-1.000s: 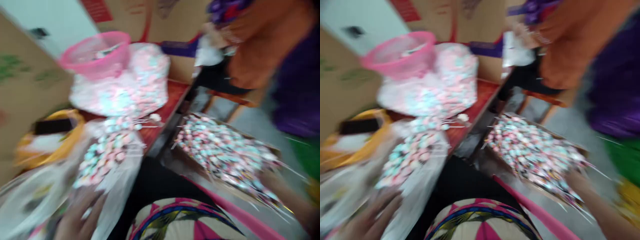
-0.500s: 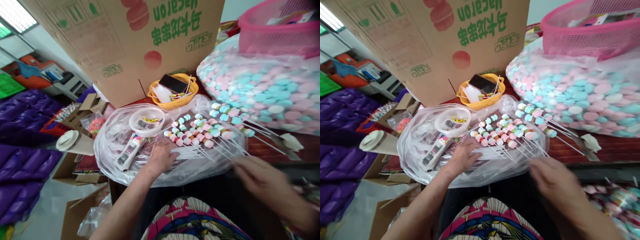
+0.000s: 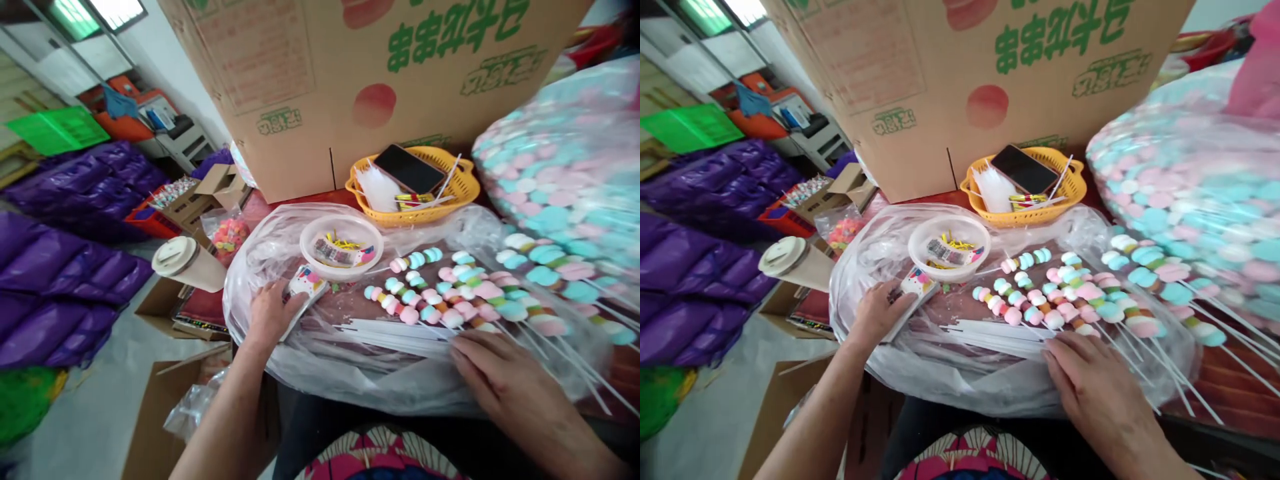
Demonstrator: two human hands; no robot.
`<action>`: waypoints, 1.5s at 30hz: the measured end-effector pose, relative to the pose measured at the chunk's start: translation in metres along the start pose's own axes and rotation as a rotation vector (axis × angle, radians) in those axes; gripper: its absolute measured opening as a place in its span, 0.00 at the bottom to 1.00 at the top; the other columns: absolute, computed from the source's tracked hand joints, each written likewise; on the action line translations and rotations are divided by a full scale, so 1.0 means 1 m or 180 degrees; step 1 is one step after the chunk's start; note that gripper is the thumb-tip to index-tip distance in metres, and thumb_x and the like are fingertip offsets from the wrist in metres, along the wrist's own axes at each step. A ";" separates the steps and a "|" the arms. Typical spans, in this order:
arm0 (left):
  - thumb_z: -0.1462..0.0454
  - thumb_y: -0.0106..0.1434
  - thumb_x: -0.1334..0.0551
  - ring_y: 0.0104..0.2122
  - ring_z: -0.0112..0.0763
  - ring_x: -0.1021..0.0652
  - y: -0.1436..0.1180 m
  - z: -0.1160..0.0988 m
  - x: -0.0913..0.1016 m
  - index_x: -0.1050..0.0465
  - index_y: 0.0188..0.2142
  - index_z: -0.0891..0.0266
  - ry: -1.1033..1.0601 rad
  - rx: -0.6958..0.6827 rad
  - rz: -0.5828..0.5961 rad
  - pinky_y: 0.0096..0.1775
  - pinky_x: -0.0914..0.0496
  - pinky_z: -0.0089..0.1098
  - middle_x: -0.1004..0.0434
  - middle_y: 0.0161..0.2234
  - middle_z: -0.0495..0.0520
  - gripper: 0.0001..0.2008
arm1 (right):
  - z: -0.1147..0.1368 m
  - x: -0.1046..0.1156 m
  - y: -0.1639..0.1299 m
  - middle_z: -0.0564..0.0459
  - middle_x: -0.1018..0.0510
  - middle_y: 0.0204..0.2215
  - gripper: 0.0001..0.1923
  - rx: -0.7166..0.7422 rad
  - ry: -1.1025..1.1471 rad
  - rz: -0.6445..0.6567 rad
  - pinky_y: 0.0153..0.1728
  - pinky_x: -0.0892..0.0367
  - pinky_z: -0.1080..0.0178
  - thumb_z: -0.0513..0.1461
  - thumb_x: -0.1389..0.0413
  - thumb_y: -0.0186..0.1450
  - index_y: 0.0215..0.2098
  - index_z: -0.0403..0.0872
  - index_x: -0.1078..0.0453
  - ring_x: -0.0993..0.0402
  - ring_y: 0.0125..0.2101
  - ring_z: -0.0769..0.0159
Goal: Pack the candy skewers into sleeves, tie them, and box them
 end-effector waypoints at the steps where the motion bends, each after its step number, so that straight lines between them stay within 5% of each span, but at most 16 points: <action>1: 0.54 0.60 0.39 0.40 0.43 0.22 0.004 0.004 -0.003 0.22 0.42 0.63 -0.0217 -0.0050 0.0037 0.43 0.31 0.38 0.20 0.39 0.59 0.18 | 0.005 0.001 0.004 0.42 0.21 0.37 0.15 -0.0006 0.0026 -0.0038 0.38 0.32 0.53 0.41 0.53 0.69 0.38 0.44 0.25 0.27 0.37 0.54; 6: 0.57 0.65 0.45 0.35 0.34 0.21 0.007 0.014 -0.013 0.21 0.33 0.61 -0.0850 -0.0349 -0.0229 0.40 0.30 0.31 0.18 0.33 0.53 0.15 | 0.028 0.009 0.021 0.46 0.21 0.36 0.11 0.0122 0.0260 -0.0328 0.37 0.32 0.56 0.38 0.51 0.68 0.39 0.45 0.27 0.26 0.36 0.58; 11: 0.60 0.66 0.43 0.38 0.38 0.20 -0.012 0.020 -0.010 0.21 0.36 0.60 -0.0450 -0.1360 -0.1330 0.43 0.32 0.38 0.17 0.37 0.55 0.12 | 0.040 0.014 0.029 0.47 0.22 0.35 0.09 0.0259 0.0376 -0.0593 0.37 0.32 0.60 0.37 0.50 0.67 0.39 0.46 0.28 0.26 0.36 0.61; 13: 0.61 0.65 0.42 0.35 0.37 0.20 -0.017 0.020 -0.008 0.21 0.36 0.59 -0.0335 -0.1712 -0.1462 0.41 0.31 0.38 0.17 0.35 0.54 0.10 | 0.044 0.018 0.045 0.47 0.22 0.35 0.08 0.0357 0.0458 -0.0698 0.37 0.32 0.59 0.35 0.49 0.67 0.39 0.45 0.28 0.26 0.36 0.61; 16: 0.62 0.66 0.43 0.34 0.36 0.20 -0.012 0.004 0.006 0.22 0.36 0.60 -0.0384 -0.1852 -0.1276 0.39 0.30 0.36 0.17 0.34 0.54 0.10 | 0.047 0.028 0.091 0.46 0.21 0.34 0.08 0.0510 0.0468 -0.0895 0.39 0.32 0.57 0.34 0.48 0.66 0.39 0.44 0.27 0.26 0.35 0.59; 19: 0.63 0.68 0.45 0.37 0.36 0.20 0.013 -0.039 0.034 0.23 0.39 0.61 -0.0691 -0.1814 -0.1247 0.42 0.30 0.35 0.18 0.37 0.55 0.11 | 0.051 0.034 0.150 0.47 0.21 0.32 0.09 0.0595 0.0460 -0.0894 0.36 0.31 0.57 0.36 0.49 0.66 0.35 0.45 0.26 0.26 0.34 0.58; 21: 0.62 0.67 0.45 0.42 0.35 0.21 0.039 -0.081 0.045 0.25 0.44 0.61 -0.0627 -0.2008 -0.0633 0.45 0.30 0.33 0.19 0.42 0.56 0.12 | 0.055 0.034 0.179 0.49 0.21 0.30 0.10 0.0547 0.0582 -0.0879 0.34 0.31 0.59 0.36 0.50 0.66 0.32 0.46 0.27 0.26 0.32 0.60; 24: 0.62 0.59 0.37 0.49 0.38 0.25 0.078 -0.131 0.028 0.27 0.50 0.60 0.0516 -0.2214 0.1430 0.49 0.32 0.33 0.24 0.51 0.55 0.18 | 0.060 0.033 0.190 0.49 0.22 0.30 0.10 0.0402 0.0647 -0.1052 0.35 0.32 0.60 0.35 0.51 0.66 0.32 0.46 0.28 0.25 0.33 0.60; 26: 0.62 0.49 0.30 0.43 0.44 0.22 0.097 -0.145 0.012 0.23 0.42 0.63 0.0781 -0.2141 0.1953 0.45 0.30 0.37 0.20 0.43 0.58 0.20 | 0.057 0.030 0.178 0.49 0.22 0.30 0.10 0.0285 0.0644 -0.1038 0.35 0.32 0.60 0.35 0.51 0.66 0.33 0.46 0.28 0.25 0.33 0.61; 29: 0.63 0.41 0.28 0.42 0.52 0.23 0.112 -0.148 -0.013 0.23 0.39 0.63 0.0876 -0.2106 0.2194 0.47 0.31 0.47 0.20 0.40 0.60 0.22 | 0.040 0.030 0.144 0.51 0.22 0.29 0.08 0.0129 0.0639 -0.0875 0.31 0.32 0.63 0.36 0.50 0.67 0.34 0.46 0.29 0.25 0.30 0.64; 32: 0.62 0.42 0.30 0.49 0.55 0.27 0.112 -0.140 -0.021 0.29 0.51 0.59 0.0780 -0.2141 0.2179 0.51 0.35 0.51 0.24 0.50 0.62 0.33 | 0.021 0.035 0.111 0.50 0.21 0.32 0.07 0.0074 0.0584 -0.0827 0.33 0.31 0.65 0.37 0.49 0.67 0.37 0.47 0.28 0.24 0.32 0.64; 38: 0.61 0.47 0.35 0.45 0.42 0.25 0.106 -0.137 -0.005 0.32 0.52 0.55 0.0494 -0.2189 0.2330 0.46 0.32 0.34 0.23 0.46 0.53 0.30 | 0.011 0.042 0.075 0.51 0.21 0.31 0.06 -0.0077 0.0579 -0.0953 0.34 0.29 0.68 0.37 0.48 0.67 0.37 0.47 0.29 0.23 0.32 0.67; 45: 0.63 0.46 0.35 0.35 0.34 0.24 0.108 -0.136 0.010 0.28 0.45 0.59 -0.0083 -0.2172 0.2882 0.36 0.31 0.28 0.22 0.35 0.48 0.23 | 0.010 0.034 0.055 0.50 0.19 0.34 0.08 -0.0238 0.0699 -0.0953 0.36 0.26 0.67 0.39 0.47 0.67 0.39 0.48 0.27 0.21 0.35 0.65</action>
Point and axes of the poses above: each hand's wrist, its own y-axis towards the middle knuckle, its own x-axis out of the back of the hand, z = x × y, the point moved 3 cm from there along y, towards the middle knuckle
